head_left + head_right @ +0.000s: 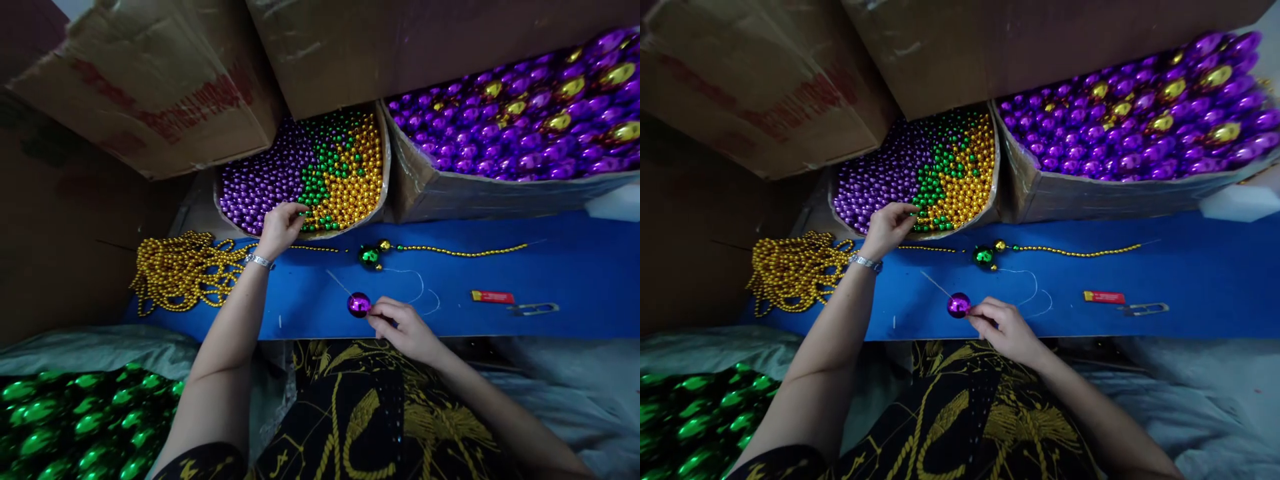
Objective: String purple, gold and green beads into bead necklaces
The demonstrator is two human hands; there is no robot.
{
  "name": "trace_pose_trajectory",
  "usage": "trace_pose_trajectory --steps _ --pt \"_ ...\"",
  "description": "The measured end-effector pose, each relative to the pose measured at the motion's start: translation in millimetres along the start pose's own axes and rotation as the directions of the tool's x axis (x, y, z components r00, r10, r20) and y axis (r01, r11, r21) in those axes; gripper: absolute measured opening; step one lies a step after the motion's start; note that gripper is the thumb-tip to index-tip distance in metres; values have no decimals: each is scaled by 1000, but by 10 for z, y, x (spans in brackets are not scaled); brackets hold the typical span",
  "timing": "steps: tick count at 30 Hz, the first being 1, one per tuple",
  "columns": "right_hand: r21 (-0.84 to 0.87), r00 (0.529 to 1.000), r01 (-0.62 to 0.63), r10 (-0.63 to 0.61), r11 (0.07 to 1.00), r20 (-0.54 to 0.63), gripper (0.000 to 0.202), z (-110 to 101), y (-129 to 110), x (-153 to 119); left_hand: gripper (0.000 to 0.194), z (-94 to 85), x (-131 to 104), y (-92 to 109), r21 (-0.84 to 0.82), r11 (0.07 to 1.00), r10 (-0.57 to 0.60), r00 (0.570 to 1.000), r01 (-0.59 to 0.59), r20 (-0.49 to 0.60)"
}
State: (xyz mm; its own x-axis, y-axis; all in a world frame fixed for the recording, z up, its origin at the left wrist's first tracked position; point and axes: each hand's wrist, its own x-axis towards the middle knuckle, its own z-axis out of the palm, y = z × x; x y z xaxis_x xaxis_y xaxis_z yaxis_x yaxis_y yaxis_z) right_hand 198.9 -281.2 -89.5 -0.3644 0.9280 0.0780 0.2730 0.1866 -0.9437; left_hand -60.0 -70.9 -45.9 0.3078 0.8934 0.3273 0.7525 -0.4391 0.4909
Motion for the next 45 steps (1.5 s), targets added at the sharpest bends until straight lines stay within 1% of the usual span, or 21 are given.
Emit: trace_pose_trajectory --steps 2,3,5,8,10,12,14,16,18,21,24,26,27,29,32,35,37,40,42,45 --pt "166 995 -85 74 982 67 23 -63 -116 -4 22 9 19 -1 17 1000 0 1000 -1 28" --pt "216 993 -97 80 972 86 23 -99 -171 -11 22 12 31 -1 32 999 -4 999 2 48" --pt "263 994 -75 51 962 97 24 -171 -264 -27 21 18 63 -5 76 997 -10 995 2 98" --pt "270 998 1 -20 963 66 25 -267 -331 -35 19 27 117 -20 165 986 9 983 -39 181" --pt "237 999 21 -29 971 34 25 -318 -322 -16 18 30 147 -18 215 973 31 974 -80 224" --pt "179 1000 17 -16 984 -5 24 -357 -277 19 17 32 177 18 254 961 47 969 -110 242" --pt "116 999 8 -3 993 -49 22 -388 -214 62 20 44 222 101 282 952 60 976 -120 211" --pt "66 996 1 5 998 -94 22 -414 -153 105 24 85 302 227 287 949 83 981 -131 173" --pt "21 990 -8 11 1000 -138 21 -439 -108 146 25 171 422 374 267 950 116 975 -164 189" --pt "-52 979 -39 28 998 -203 21 -475 -74 191 24 365 642 572 226 947 164 946 -230 278" --pt "-129 965 -88 52 988 -256 21 -511 -48 196 25 541 834 676 229 933 191 923 -276 335" --pt "-176 960 -100 48 979 -277 20 -536 -16 176 26 587 936 674 261 920 193 918 -291 346" --pt "-196 957 -101 41 975 -288 19 -549 6 162 26 582 984 652 278 918 184 924 -284 336" --pt "-217 948 -106 32 970 -317 19 -575 54 137 27 531 1078 580 301 926 141 947 -230 288" --pt "-205 934 -119 40 971 -356 19 -607 118 132 30 428 1204 461 288 950 66 977 -124 204" --pt "-187 935 -122 50 975 -350 21 -622 139 167 30 414 1289 405 237 964 73 979 -119 193" --pt "-205 937 -116 39 972 -346 21 -623 134 199 28 466 1328 413 209 968 95 976 -137 198" --pt "-250 937 -107 14 962 -348 21 -619 132 239 28 585 1372 481 203 967 115 975 -154 190" --pt "-267 938 -107 8 958 -347 21 -615 146 257 28 666 1394 555 233 955 136 969 -183 206" --pt "-286 936 -106 -2 952 -353 21 -611 175 271 27 771 1424 677 317 917 161 951 -243 265"
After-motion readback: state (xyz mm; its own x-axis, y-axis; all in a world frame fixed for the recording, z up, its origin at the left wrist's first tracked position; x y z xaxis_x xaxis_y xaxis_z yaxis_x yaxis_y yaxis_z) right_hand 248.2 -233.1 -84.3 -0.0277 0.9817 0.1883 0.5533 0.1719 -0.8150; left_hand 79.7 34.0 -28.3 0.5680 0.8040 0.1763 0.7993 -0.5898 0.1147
